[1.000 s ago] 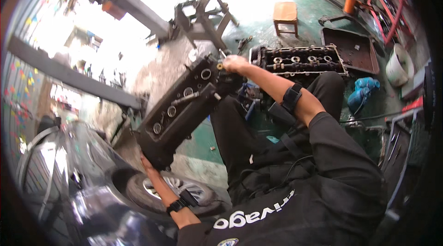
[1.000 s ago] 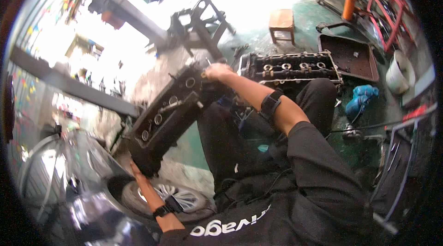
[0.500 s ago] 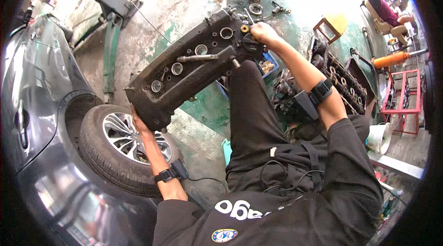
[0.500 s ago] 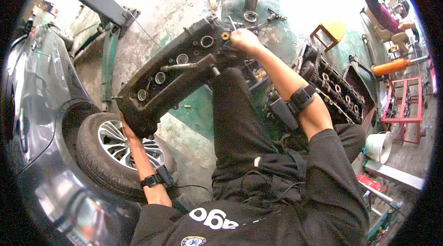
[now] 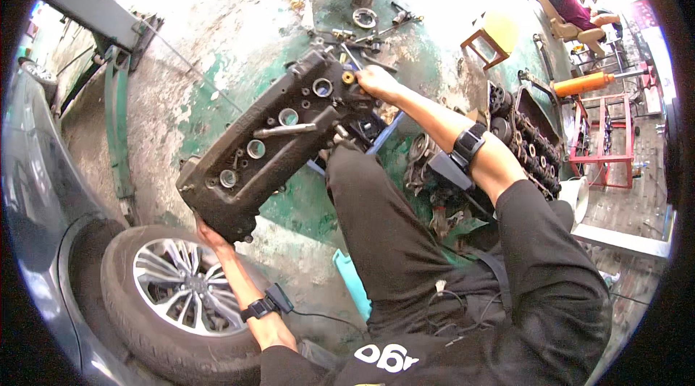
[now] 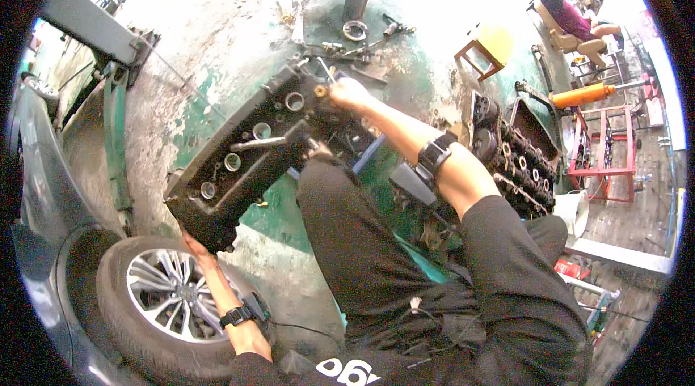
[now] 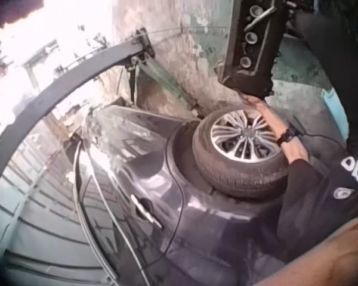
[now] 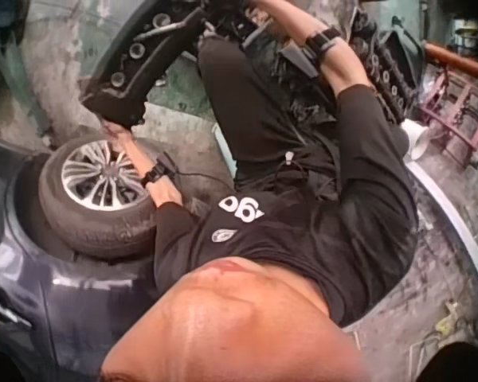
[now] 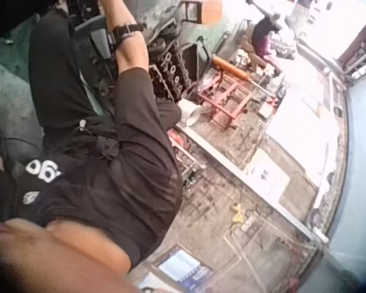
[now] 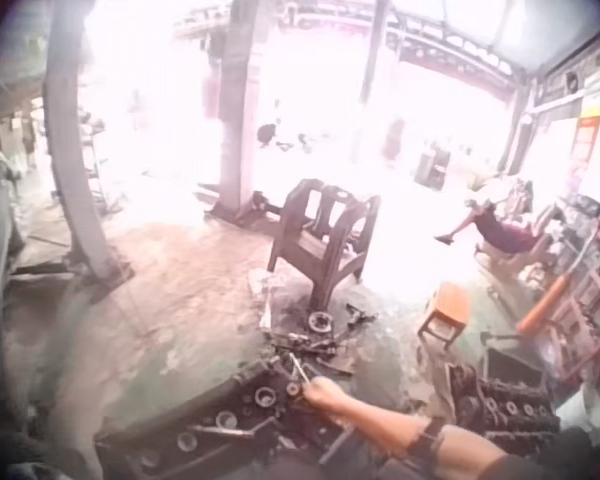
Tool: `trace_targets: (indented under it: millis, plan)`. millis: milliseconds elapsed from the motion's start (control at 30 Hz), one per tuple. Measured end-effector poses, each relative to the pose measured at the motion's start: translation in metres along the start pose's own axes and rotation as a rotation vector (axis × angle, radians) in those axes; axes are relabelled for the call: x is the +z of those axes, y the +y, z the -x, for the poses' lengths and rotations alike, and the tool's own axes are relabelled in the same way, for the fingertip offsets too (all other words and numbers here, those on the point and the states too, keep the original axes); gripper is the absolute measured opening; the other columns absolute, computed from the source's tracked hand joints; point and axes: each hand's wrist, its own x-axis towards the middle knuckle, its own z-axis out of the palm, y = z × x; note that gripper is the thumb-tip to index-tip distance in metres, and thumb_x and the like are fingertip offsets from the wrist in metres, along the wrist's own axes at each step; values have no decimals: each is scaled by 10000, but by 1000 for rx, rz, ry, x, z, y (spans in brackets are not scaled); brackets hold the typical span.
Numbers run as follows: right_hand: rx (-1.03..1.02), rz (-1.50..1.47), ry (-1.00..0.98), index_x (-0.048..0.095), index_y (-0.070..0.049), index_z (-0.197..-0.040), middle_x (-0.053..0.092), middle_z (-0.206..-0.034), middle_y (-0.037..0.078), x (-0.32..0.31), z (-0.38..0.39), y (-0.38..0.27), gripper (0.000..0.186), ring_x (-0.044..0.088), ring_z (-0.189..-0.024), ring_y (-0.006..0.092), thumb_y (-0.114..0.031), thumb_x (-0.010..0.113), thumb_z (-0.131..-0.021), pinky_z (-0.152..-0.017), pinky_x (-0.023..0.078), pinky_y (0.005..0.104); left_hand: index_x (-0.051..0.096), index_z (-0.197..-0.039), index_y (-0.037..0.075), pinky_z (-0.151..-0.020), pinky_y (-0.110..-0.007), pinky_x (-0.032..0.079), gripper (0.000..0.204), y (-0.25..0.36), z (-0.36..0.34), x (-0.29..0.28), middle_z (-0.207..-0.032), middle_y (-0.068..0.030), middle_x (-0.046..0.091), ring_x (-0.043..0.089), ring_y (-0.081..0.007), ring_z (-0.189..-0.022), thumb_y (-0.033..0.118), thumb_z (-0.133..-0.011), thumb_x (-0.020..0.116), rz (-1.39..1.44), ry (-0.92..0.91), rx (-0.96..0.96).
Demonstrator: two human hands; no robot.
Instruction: The person works on a disassembled engine block, using a wrench to tighten bolts on the cylinder head. The person adjusts their position and continues tightening bolts across the engine head.
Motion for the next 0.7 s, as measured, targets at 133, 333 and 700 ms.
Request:
trace_targets:
  millis: [133, 333, 700]
  plan:
    - [362, -124, -77, 653, -29, -903, 635, -720, 155, -6, -25, 67, 319, 618, -723, 233, -249, 422, -892, -702, 469, 379, 535, -1234, -47, -859, -384, 509, 507, -47, -40, 53, -1184, -168, 590, 618, -275, -1008, 370, -950, 491, 39, 23, -51]
    - [454, -157, 22, 663, 21, -891, 670, -802, 152, 1, -30, 168, 396, 608, -746, 204, -282, 411, -927, -731, 453, 347, 630, -1040, -35, -792, -271, 439, 423, -117, -101, 129, -976, -78, 633, 549, -152, -863, 370, -933, 569, -219, -24, 12]
    - [849, -130, 149, 639, 51, -978, 655, -801, 191, 42, 0, 331, 421, 649, -752, 230, -252, 350, -934, -654, 498, 380, 603, -1123, -82, -824, -303, 456, 601, -213, -175, 273, -966, -143, 673, 588, -189, -881, 452, -855, 657, -533, -249, -31]
